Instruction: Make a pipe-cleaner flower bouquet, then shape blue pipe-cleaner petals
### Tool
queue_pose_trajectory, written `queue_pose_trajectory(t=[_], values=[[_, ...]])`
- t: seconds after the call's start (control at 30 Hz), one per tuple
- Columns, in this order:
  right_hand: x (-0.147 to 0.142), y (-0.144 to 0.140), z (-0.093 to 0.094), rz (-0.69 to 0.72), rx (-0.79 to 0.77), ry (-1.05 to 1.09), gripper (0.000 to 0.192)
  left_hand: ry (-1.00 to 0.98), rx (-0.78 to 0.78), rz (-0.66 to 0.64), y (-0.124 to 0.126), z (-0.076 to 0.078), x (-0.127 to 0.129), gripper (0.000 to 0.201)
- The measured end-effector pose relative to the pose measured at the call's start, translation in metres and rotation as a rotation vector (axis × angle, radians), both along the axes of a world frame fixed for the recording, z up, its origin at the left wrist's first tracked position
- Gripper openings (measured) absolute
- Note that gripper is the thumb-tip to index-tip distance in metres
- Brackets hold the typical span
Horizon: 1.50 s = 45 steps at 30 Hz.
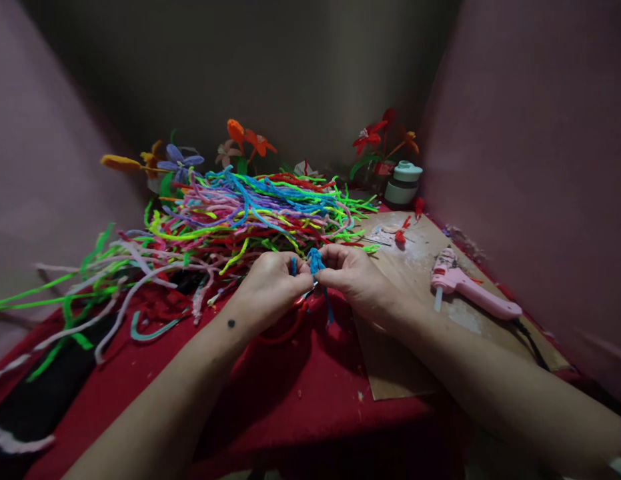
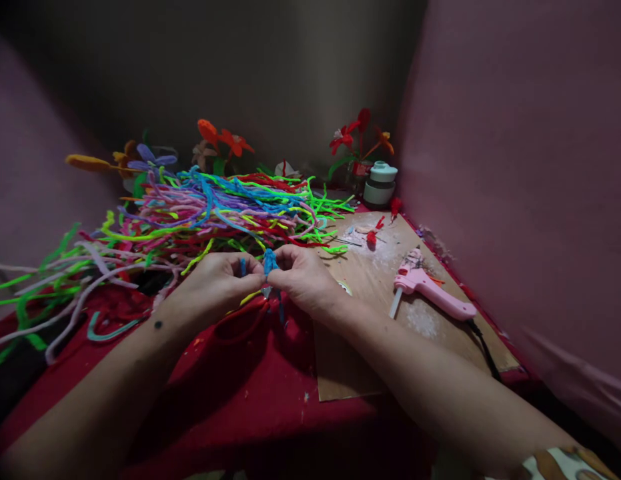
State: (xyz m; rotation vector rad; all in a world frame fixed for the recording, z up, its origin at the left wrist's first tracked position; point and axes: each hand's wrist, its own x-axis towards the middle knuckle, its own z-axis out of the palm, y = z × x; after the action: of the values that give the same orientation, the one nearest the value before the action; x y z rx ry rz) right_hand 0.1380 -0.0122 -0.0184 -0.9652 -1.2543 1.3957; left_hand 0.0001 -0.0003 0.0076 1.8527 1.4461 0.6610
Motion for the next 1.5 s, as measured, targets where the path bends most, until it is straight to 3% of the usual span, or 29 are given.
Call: queue_pose_trajectory(t=[0.17, 0.47, 0.53, 0.67, 0.73, 0.8, 0.9, 1.0, 1.27, 1.5], values=[[0.0, 0.0, -0.002, -0.016, -0.001, -0.026, 0.012, 0.117, 0.118, 0.021, 0.0, -0.005, 0.003, 0.009], [0.0, 0.005, -0.001, -0.071, 0.022, -0.008, 0.011, 0.197, 0.199, -0.017, 0.001, -0.009, 0.002, 0.017], [0.002, 0.006, -0.002, -0.081, 0.019, 0.032, 0.013, 0.093, 0.183, -0.057, 0.002, -0.009, 0.0, 0.015], [0.006, 0.012, -0.005, -0.095, -0.024, 0.153, 0.011, -0.357, 0.044, -0.119, 0.002, -0.005, -0.006, 0.018], [0.008, 0.015, -0.007, -0.106, -0.054, 0.21, 0.012, -0.455, 0.082, -0.1, 0.001, -0.003, -0.009, 0.016], [0.008, 0.017, -0.008, -0.105, -0.067, 0.233, 0.013, -0.374, 0.268, -0.101, 0.0, -0.004, -0.011, 0.01], [0.008, 0.017, -0.009, -0.087, -0.072, 0.237, 0.012, -0.018, 0.641, -0.204, -0.002, -0.008, -0.013, 0.01], [0.008, 0.016, -0.01, -0.071, -0.063, 0.248, 0.012, 0.33, 0.839, -0.3, -0.002, -0.012, -0.013, 0.017], [0.008, 0.012, -0.005, -0.085, 0.005, 0.12, 0.008, 0.583, 0.83, -0.297, -0.004, -0.011, -0.013, 0.017], [0.006, 0.004, 0.002, -0.157, 0.071, -0.152, 0.009, 0.758, 0.856, -0.305, -0.006, -0.015, -0.01, 0.016]])
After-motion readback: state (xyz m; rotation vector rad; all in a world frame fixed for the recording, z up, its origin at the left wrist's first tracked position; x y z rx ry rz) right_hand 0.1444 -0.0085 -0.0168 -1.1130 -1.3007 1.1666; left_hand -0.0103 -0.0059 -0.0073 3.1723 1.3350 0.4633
